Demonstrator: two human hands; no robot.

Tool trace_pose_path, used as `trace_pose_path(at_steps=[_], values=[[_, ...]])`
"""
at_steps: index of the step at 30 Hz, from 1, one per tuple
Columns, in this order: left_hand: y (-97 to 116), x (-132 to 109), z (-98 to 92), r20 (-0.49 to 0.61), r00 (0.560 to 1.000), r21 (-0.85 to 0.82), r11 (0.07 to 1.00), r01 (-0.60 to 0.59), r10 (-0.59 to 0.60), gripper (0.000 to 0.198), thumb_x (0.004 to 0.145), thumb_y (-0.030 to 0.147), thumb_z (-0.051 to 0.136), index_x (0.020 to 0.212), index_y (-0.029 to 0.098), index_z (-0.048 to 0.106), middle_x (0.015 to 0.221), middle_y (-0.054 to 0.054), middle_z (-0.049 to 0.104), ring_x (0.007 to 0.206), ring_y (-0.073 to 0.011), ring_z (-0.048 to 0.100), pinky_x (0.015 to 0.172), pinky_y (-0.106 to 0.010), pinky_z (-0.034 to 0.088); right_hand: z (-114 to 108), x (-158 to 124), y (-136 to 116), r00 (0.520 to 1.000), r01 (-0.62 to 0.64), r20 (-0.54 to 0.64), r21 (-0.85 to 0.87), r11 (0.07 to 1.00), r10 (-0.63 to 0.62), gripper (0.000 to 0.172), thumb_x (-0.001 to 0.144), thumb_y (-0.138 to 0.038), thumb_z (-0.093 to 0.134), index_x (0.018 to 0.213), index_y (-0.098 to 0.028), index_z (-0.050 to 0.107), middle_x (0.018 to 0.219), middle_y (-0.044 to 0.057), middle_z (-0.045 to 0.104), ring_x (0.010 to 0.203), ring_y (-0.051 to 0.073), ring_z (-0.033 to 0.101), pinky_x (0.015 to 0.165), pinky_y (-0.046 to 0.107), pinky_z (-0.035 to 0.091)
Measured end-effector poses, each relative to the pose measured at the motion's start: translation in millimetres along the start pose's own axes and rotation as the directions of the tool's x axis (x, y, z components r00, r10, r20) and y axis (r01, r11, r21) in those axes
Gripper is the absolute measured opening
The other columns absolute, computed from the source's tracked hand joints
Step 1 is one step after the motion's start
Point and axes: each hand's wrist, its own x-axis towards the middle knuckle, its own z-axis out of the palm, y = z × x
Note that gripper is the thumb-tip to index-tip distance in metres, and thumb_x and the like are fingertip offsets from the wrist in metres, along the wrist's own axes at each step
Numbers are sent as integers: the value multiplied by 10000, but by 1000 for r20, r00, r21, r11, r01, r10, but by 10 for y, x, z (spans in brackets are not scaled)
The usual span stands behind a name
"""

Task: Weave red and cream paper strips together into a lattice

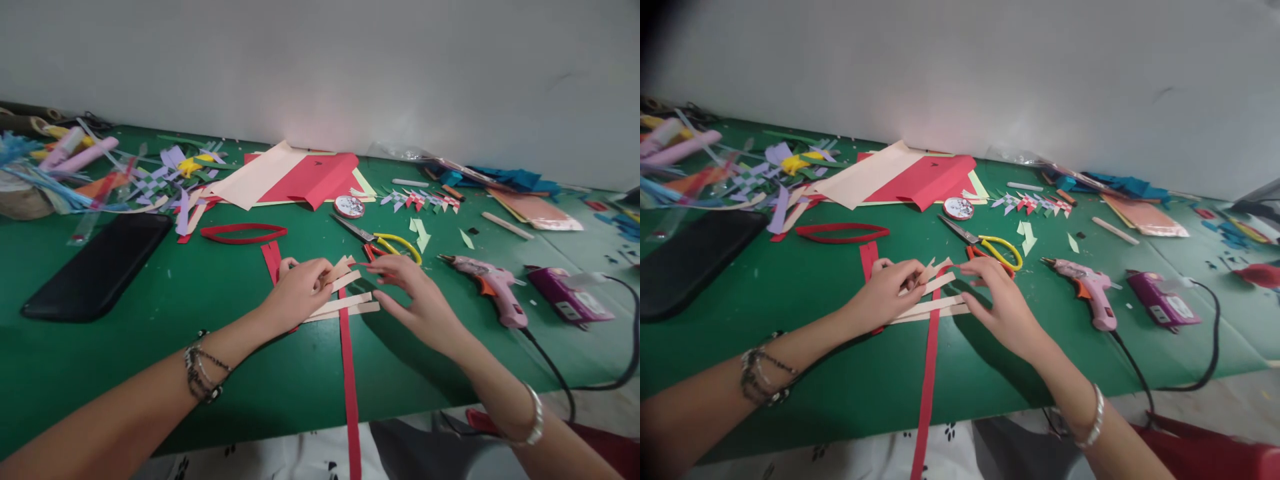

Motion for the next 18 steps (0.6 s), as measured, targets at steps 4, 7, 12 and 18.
trace_pose_path(at_steps=[4,7,12,18], values=[[27,-9,-20,-1,1000,10,1000,12,-12,70,750,152,396,694,187,421,618,79,452,594,-106,447,690,-300,220,81,310,20,1000,-17,-8,121,993,18,220,771,-134,463,978,-208,472,977,71,585,925,168,591,813,342,494],[26,-13,-19,0,1000,11,1000,4,-4,72,759,168,394,703,189,433,616,77,461,583,-106,441,695,-301,227,116,537,0,999,-22,40,188,982,14,214,755,-111,448,950,-197,466,932,64,606,890,155,605,789,324,499],[0,-13,3,-13,1000,18,1000,-14,14,73,751,180,400,681,185,419,616,75,461,581,-106,448,690,-300,229,140,817,14,966,-95,260,344,934,2,280,774,-106,393,1038,-192,427,939,57,627,861,130,611,753,287,503],[5,-9,0,-11,999,73,996,-44,45,83,735,152,414,658,182,405,582,75,431,582,-113,441,682,-303,218,2,844,23,946,124,298,38,992,-130,565,755,-47,350,1284,-239,301,1321,86,395,844,131,579,748,312,490]])
